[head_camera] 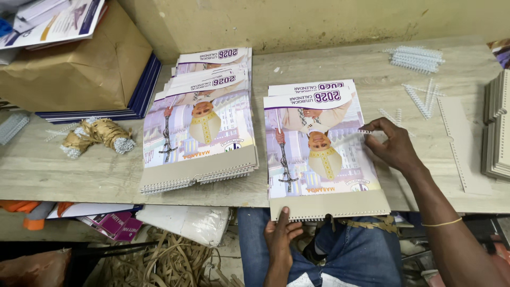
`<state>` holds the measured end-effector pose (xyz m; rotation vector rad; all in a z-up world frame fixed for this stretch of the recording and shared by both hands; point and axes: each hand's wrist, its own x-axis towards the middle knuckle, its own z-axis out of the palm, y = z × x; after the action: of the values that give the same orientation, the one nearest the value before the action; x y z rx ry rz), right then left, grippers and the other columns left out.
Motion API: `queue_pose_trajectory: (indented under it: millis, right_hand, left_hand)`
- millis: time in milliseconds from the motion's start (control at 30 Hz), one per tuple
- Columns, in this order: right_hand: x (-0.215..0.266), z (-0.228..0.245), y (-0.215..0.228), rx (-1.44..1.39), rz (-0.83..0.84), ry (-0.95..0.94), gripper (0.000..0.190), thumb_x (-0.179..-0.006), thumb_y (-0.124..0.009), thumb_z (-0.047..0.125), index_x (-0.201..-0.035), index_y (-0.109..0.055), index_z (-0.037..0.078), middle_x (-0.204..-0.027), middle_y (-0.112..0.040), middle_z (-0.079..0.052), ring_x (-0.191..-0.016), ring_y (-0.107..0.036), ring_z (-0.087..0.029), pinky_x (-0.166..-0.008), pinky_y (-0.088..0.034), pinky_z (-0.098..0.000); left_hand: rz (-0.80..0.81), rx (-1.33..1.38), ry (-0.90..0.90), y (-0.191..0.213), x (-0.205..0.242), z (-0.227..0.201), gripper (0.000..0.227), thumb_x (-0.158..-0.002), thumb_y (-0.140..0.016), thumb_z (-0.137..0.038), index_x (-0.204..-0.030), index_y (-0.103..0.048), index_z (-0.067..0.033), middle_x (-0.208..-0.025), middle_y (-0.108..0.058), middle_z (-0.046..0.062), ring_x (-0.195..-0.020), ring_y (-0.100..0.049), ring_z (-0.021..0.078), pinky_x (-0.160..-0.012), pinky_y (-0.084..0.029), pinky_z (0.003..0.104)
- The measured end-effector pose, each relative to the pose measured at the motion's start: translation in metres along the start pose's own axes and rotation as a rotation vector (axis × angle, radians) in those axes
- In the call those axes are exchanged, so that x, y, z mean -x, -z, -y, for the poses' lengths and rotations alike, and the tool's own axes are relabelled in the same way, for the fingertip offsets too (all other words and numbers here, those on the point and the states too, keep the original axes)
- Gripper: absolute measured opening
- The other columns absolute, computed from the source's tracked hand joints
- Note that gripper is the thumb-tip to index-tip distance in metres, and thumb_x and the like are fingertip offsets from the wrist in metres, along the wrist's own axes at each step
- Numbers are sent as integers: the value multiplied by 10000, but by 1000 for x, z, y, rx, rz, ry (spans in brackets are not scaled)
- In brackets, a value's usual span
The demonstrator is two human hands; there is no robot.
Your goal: The person assembles wall calendars by inserting plastic spiral binding wires through pre-punched holes in the pages. They repeatedly pick up a wire, thread it through the holes, and secure it, then place the finished calendar onto a stack on the table.
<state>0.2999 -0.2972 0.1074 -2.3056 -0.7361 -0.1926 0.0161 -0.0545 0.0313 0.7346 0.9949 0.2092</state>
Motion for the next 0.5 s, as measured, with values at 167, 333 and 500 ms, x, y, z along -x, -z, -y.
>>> queue_pose_trajectory:
  millis: [167, 333, 500]
  right_hand:
    - [73, 62, -7, -182, 172, 152, 286, -1010, -637, 76, -1267, -758, 113, -1467, -736, -99, -1309, -736, -295, -1070, -585, -429]
    - [150, 57, -21, -308, 296, 186, 347, -1018, -652, 123, -1324, -806, 176, -1097, -719, -47, -968, -738, -186, -843, -550, -286]
    - [179, 26, -42, -115, 231, 203, 371, -975, -714, 147, -1319, -809, 250, -1212, -707, -40, -1103, -710, -224, -882, -552, -334]
  left_hand:
    - [234, -118, 171, -25, 19, 20, 734, -808, -845, -358, -1365, -649, 78, -1309, -776, 369, -1036, -825, 443, -834, -696, 457]
    - [494, -152, 230, -48, 9, 45, 706, -895, -772, -427, -1395, -669, 61, -1337, -757, 362, -1132, -795, 437, -880, -677, 452]
    - [468, -140, 208, -55, 5, 53, 674, -903, -781, -377, -1311, -687, 151, -1271, -770, 387, -1090, -808, 454, -815, -693, 435]
